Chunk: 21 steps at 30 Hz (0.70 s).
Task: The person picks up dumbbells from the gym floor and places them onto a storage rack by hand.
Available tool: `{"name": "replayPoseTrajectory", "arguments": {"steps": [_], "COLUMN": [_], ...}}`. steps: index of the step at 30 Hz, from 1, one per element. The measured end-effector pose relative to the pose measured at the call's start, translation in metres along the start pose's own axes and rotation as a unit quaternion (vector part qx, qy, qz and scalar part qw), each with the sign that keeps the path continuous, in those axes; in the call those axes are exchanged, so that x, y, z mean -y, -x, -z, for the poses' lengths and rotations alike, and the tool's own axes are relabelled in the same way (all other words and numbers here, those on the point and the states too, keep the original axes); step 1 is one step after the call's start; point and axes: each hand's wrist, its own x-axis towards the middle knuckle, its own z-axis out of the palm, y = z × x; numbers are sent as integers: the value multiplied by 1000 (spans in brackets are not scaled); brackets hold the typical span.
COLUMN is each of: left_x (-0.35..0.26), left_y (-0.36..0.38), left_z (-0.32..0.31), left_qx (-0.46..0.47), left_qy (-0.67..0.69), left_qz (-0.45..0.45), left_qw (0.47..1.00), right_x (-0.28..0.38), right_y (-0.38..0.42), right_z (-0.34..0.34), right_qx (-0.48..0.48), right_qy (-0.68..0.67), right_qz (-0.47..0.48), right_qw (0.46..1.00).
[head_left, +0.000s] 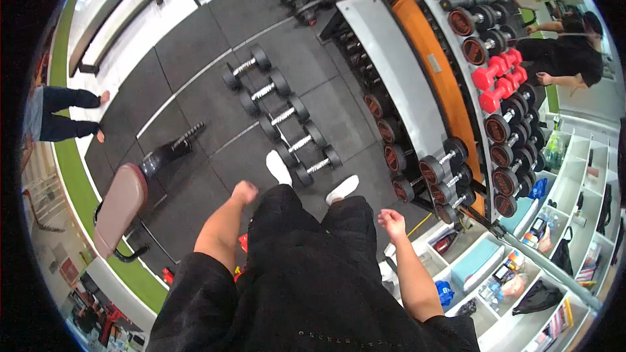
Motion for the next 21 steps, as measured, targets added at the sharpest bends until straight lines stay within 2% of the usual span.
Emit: {"name": "replayPoseTrajectory", "arguments": {"steps": [1,2,3,4,5,6,7,8,9,10,11,12,13,15,16,17,18,19,20,21], "left_x": [-15,-41,-52,-53,-59,-55,-74,-148,-158,-168,-154,-140,-135,-147,-152,-160,-134,-182,-207,-190], "left_y": [-8,-6,-18,-40,-50,-72,-67,-9,-4,2,-20,-42,-55,-70,-73,-74,-113,-99,-108,-133], "left_z": [0,6,-1,-16,-34,-60,-62,-18,-16,-15,-50,-83,-102,-131,-132,-119,-154,-122,-107,-141], "left_qx": [-14,5,4,68,44,-6,-13,85,76,9,38,3,5,16,61,64,80,113,130,107], "left_qy": [6,34,97,162,263,178,139,160,-46,-244,-44,175,227,161,181,73,59,23,-65,17], "left_qz": [-47,-56,-78,-55,-43,-113,-101,-18,-158,-286,-136,9,15,23,-3,-18,-36,7,-12,5], "left_qw": [999,998,992,983,963,977,985,983,984,927,989,984,974,987,982,995,994,993,989,994], "right_x": [1,3,5,0,6,-5,0,1,-26,-36,-50,-45,-65,-68,-65,-65,-66,-66,-105,-125], "right_y": [-6,-19,-41,-54,-69,-96,-111,-128,-166,-196,-220,-229,-255,-283,-289,-287,-294,-296,-320,-335], "right_z": [-8,-15,-26,-39,-52,-60,-74,-85,-88,-103,-109,-128,-135,-145,-154,-171,-187,-185,-191,-199], "right_qx": [8,12,44,79,92,127,159,161,177,184,245,224,200,180,184,188,183,196,223,218], "right_qy": [8,13,16,15,35,66,57,9,-77,-137,-125,-73,3,37,46,11,-56,-99,-123,-132], "right_qz": [1,-17,12,33,13,35,29,9,-53,-156,-161,-167,-138,-187,-198,-206,-211,-204,-212,-211], "right_qw": [1000,1000,999,996,995,989,985,987,980,961,948,957,970,965,962,960,959,954,944,944]}}
